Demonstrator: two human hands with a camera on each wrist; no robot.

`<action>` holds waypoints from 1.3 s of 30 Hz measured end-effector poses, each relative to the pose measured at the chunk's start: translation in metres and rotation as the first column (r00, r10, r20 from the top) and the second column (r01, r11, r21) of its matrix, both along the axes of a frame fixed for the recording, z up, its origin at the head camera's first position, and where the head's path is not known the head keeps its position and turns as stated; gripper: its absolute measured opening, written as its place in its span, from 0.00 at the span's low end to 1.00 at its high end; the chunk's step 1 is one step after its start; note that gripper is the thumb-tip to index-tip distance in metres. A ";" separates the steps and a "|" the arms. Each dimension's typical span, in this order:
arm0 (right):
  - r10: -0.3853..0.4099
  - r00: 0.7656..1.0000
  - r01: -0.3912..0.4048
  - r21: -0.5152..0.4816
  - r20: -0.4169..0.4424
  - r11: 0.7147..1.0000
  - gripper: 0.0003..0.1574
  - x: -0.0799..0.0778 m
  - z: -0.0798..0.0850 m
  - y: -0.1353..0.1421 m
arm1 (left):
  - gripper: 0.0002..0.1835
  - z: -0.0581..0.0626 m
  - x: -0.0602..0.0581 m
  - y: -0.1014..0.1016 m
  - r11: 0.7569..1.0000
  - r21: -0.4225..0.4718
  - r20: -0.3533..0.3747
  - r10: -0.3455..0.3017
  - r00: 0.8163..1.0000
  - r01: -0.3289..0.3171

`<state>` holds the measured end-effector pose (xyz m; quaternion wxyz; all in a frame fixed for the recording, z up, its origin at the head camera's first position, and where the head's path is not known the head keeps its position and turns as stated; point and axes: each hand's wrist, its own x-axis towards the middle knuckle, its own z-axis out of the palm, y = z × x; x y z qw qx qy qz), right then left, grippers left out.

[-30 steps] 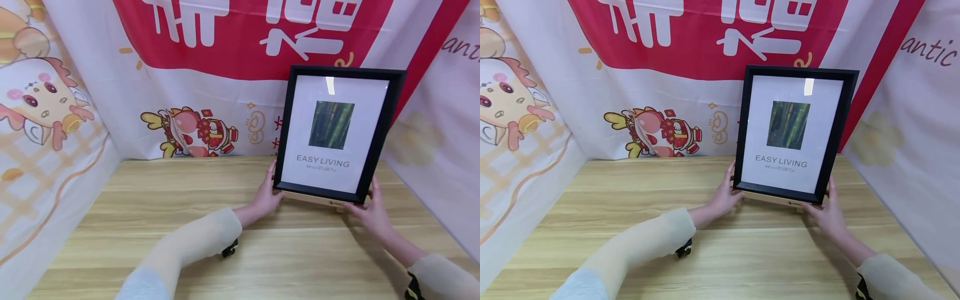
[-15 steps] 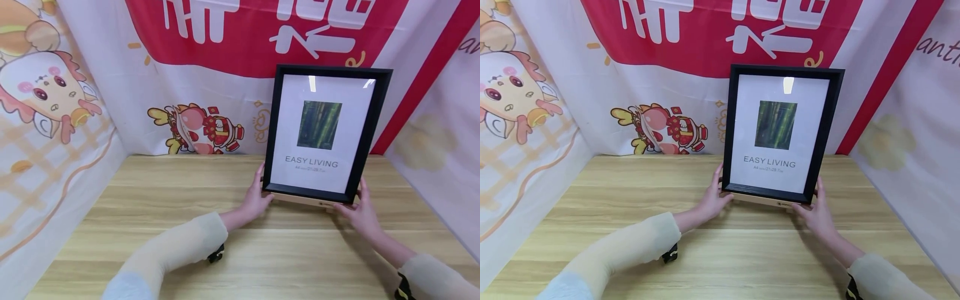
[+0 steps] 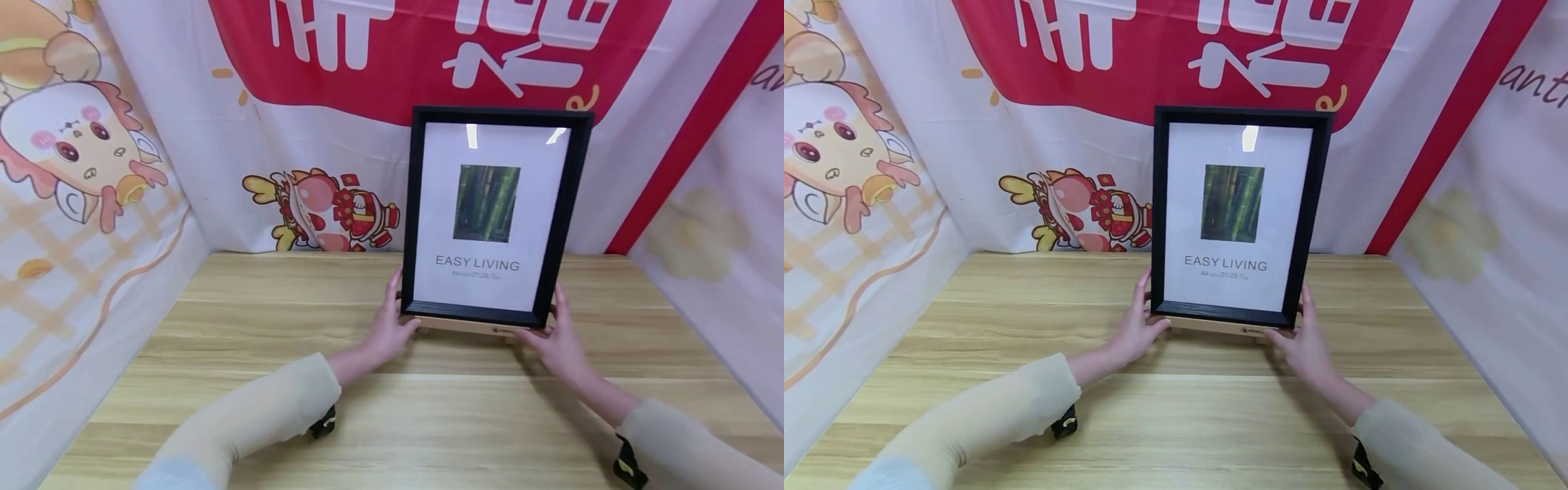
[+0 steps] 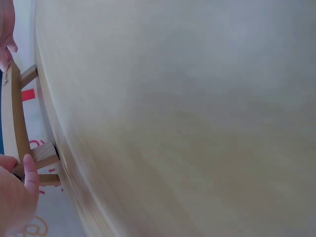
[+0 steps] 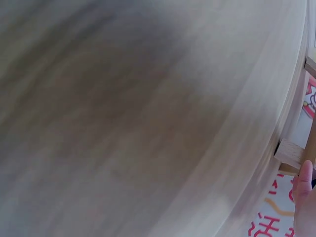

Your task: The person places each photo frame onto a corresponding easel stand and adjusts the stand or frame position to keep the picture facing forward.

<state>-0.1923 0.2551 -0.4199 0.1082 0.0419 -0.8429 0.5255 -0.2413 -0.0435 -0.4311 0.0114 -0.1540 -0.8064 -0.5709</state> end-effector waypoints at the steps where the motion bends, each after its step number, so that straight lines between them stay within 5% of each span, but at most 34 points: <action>1: 0.003 1.000 -0.003 0.002 -0.001 1.000 0.71 -0.002 -0.001 -0.003 | 0.61 0.000 0.000 -0.003 1.000 0.003 0.004 0.005 1.000 -0.005; 18: 0.042 0.999 -0.042 0.028 -0.006 0.999 0.72 -0.022 -0.006 -0.041 | 0.61 0.000 0.005 -0.045 0.995 0.061 0.022 0.076 0.997 -0.077; 39: 0.049 0.999 -0.049 0.013 0.003 0.999 0.75 -0.023 -0.005 -0.050 | 0.60 0.003 0.006 -0.053 0.995 0.012 0.009 0.094 0.996 -0.094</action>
